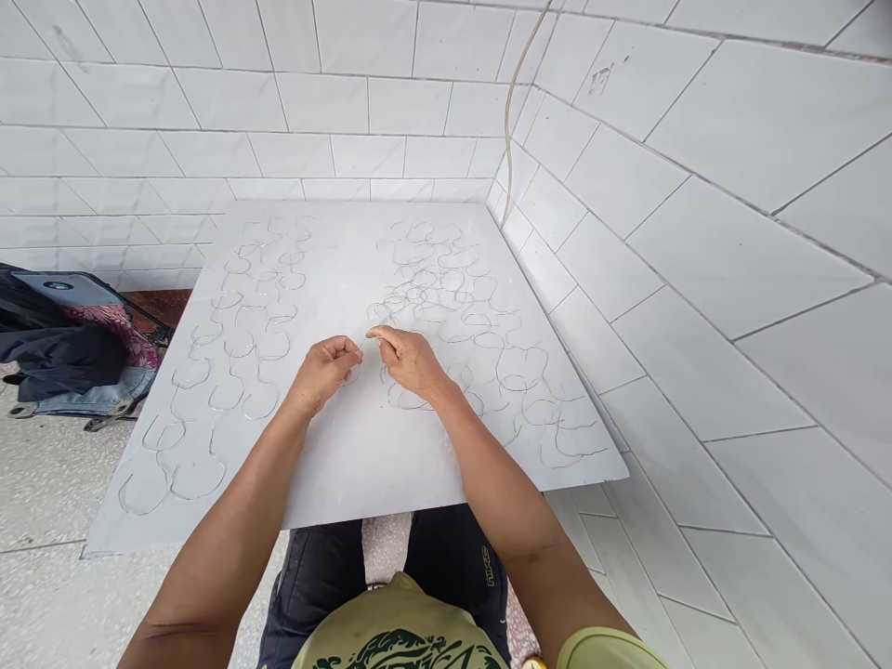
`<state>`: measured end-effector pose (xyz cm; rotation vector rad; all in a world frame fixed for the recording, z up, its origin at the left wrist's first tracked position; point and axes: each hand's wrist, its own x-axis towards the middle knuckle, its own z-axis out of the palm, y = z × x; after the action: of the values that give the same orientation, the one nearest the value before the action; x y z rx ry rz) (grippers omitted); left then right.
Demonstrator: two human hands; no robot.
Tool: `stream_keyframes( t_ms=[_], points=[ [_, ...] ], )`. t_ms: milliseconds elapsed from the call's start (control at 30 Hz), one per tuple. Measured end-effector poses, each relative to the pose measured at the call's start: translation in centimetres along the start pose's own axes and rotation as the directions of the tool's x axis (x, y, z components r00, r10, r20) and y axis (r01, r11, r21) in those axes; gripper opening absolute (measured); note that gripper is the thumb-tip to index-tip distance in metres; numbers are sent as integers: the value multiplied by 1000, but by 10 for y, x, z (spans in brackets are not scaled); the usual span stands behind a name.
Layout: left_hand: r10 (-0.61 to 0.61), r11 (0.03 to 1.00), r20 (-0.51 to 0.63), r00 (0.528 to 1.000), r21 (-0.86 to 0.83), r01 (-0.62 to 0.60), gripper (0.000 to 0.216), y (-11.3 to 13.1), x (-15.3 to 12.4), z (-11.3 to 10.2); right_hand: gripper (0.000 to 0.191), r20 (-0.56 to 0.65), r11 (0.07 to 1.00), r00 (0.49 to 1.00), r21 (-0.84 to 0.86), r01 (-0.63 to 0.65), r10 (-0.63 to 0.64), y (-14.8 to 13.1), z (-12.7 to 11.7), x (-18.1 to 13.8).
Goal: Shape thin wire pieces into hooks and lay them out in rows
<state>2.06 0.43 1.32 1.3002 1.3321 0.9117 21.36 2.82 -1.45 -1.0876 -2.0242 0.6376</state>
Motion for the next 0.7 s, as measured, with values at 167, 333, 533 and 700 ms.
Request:
stream_keyframes(
  t_ms=[167,333,533,700],
  points=[
    [-10,1000,-42,999,18,11,19,4,-3,1,39,-2,996,998,-73,60,-60,5,-2,0],
    [-22,1000,-84,996,-24,20,17,3,-3,4,41,27,995,997,-56,78,-77,7,-10,-1],
    [-29,997,-101,994,-76,21,13,0,-1,3,36,102,999,994,-18,33,-31,1,-23,-2],
    [-33,971,-14,999,-237,29,18,4,0,-3,29,75,999,997,-43,-21,24,-5,-30,-2]
  ],
)
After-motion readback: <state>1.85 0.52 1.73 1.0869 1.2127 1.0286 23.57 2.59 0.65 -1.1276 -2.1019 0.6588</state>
